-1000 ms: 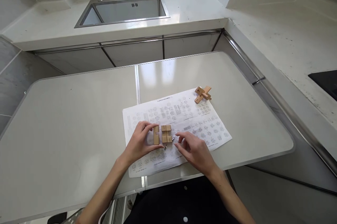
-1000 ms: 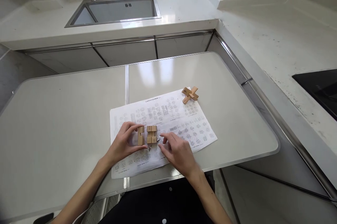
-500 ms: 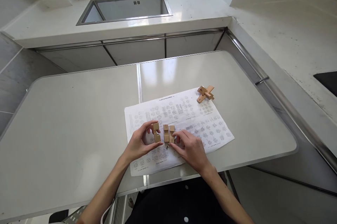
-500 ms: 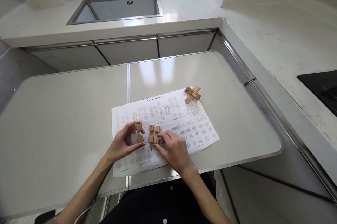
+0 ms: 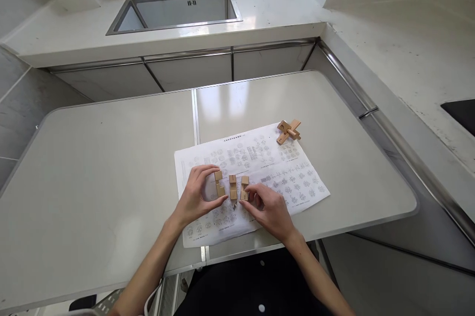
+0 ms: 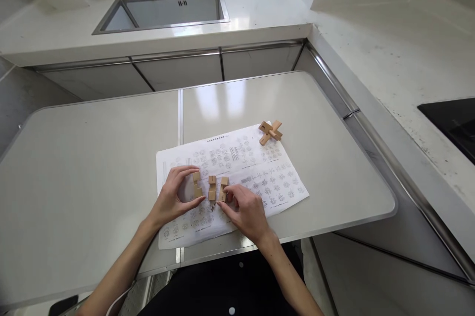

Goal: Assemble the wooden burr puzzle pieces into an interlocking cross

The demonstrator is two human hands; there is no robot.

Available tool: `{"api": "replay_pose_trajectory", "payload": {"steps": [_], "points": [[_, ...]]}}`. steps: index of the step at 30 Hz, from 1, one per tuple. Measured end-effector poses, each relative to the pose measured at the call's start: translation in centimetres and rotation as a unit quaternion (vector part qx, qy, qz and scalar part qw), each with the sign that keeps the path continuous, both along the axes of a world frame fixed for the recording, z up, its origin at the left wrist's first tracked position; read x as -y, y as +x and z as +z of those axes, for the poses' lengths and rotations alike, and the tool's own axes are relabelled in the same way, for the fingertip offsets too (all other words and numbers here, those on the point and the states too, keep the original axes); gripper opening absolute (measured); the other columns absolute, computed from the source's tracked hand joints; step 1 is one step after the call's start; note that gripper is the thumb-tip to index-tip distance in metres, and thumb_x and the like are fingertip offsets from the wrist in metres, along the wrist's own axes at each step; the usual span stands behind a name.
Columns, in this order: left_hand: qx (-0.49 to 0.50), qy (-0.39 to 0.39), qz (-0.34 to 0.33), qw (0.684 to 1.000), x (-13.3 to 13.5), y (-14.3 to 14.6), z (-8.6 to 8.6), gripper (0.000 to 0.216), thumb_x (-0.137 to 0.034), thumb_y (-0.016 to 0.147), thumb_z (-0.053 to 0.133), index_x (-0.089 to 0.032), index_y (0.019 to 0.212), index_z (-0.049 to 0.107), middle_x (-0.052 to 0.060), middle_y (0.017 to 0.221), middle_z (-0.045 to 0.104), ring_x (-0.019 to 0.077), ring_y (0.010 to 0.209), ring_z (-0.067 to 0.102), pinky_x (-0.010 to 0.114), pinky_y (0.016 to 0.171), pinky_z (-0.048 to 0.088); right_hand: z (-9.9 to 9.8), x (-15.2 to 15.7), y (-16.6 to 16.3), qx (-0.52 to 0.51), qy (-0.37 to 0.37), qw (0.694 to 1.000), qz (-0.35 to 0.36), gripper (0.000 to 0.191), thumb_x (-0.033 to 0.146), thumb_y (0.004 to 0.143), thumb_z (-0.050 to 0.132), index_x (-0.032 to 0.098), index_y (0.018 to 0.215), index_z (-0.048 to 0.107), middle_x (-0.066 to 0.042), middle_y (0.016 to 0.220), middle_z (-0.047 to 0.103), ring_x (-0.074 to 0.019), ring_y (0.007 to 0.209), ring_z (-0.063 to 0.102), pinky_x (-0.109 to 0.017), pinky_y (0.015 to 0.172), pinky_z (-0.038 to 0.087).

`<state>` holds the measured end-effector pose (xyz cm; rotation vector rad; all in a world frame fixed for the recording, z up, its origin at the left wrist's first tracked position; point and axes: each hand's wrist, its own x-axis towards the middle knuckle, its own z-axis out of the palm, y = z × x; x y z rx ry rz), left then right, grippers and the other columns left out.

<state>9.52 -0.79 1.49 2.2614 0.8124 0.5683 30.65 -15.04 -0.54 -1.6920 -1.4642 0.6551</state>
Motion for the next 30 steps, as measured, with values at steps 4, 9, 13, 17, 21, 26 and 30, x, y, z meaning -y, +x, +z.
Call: {"api": "replay_pose_trajectory", "payload": {"steps": [4, 9, 13, 17, 21, 26, 30], "points": [[-0.053, 0.074, -0.012, 0.996, -0.4, -0.2, -0.1, 0.059, -0.042, 0.087, 0.081, -0.029, 0.138, 0.056, 0.011, 0.151, 0.052, 0.0355, 0.142, 0.042, 0.06, 0.118, 0.041, 0.1, 0.0, 0.1, -0.014, -0.003, 1.0, -0.001, 0.012, 0.034, 0.099, 0.07, 0.024, 0.104, 0.065, 0.0, 0.08, 0.067, -0.017, 0.066, 0.061, -0.029, 0.065, 0.05], [-0.095, 0.113, -0.019, 0.989, -0.6, -0.7, -0.2, 0.062, -0.048, 0.086, 0.081, -0.03, 0.141, 0.058, 0.012, 0.156, 0.048, 0.0384, 0.145, 0.037, 0.063, 0.119, 0.039, 0.2, 0.0, 0.2, -0.025, -0.002, 1.0, 0.001, 0.01, 0.031, 0.099, 0.069, 0.024, 0.104, 0.065, 0.0, 0.081, 0.067, -0.0175, 0.067, 0.061, -0.03, 0.066, 0.049], [-0.127, 0.148, 0.004, 0.981, -0.5, -1.4, -0.1, 0.063, -0.052, 0.086, 0.08, -0.033, 0.142, 0.06, 0.012, 0.156, 0.048, 0.0397, 0.144, 0.038, 0.064, 0.117, 0.038, 0.2, 0.0, 0.3, -0.036, 0.001, 0.999, 0.001, 0.01, 0.03, 0.098, 0.069, 0.024, 0.105, 0.065, 0.0, 0.081, 0.067, -0.0171, 0.067, 0.061, -0.029, 0.066, 0.049], [-0.163, 0.163, 0.016, 0.973, -0.3, -2.0, 0.1, 0.066, -0.05, 0.088, 0.077, -0.033, 0.148, 0.056, 0.013, 0.159, 0.046, 0.0426, 0.146, 0.037, 0.066, 0.114, 0.038, 0.2, -0.1, 0.4, -0.042, 0.003, 0.999, -0.001, 0.01, 0.031, 0.098, 0.07, 0.024, 0.103, 0.065, 0.0, 0.081, 0.067, -0.0167, 0.066, 0.061, -0.029, 0.066, 0.049], [-0.176, 0.166, 0.016, 0.97, 0.0, -2.2, 0.3, 0.069, -0.045, 0.089, 0.075, -0.033, 0.152, 0.05, 0.012, 0.162, 0.043, 0.0426, 0.147, 0.035, 0.066, 0.115, 0.037, 0.2, -0.1, 0.4, -0.046, 0.007, 0.999, 0.002, 0.01, 0.028, 0.097, 0.072, 0.023, 0.103, 0.066, 0.0, 0.081, 0.068, -0.0164, 0.067, 0.062, -0.028, 0.065, 0.049], [-0.12, 0.177, 0.037, 0.976, 0.4, -2.3, 0.3, 0.039, -0.041, 0.089, 0.077, -0.025, 0.12, 0.061, 0.013, 0.14, 0.058, 0.0376, 0.136, 0.045, 0.06, 0.112, 0.043, 0.2, -0.1, 0.5, -0.051, 0.009, 0.999, 0.003, 0.012, 0.027, 0.096, 0.074, 0.023, 0.104, 0.065, 0.001, 0.082, 0.068, -0.0161, 0.068, 0.062, -0.028, 0.064, 0.049], [-0.086, 0.182, 0.038, 0.979, 0.8, -2.3, 0.2, 0.014, -0.029, 0.094, 0.071, -0.023, 0.099, 0.06, 0.012, 0.13, 0.061, 0.0347, 0.131, 0.048, 0.056, 0.108, 0.046, 0.1, -0.1, 0.5, -0.05, 0.007, 0.999, 0.002, 0.012, 0.026, 0.096, 0.074, 0.023, 0.103, 0.065, 0.001, 0.082, 0.068, -0.0162, 0.067, 0.061, -0.029, 0.064, 0.048]]}}
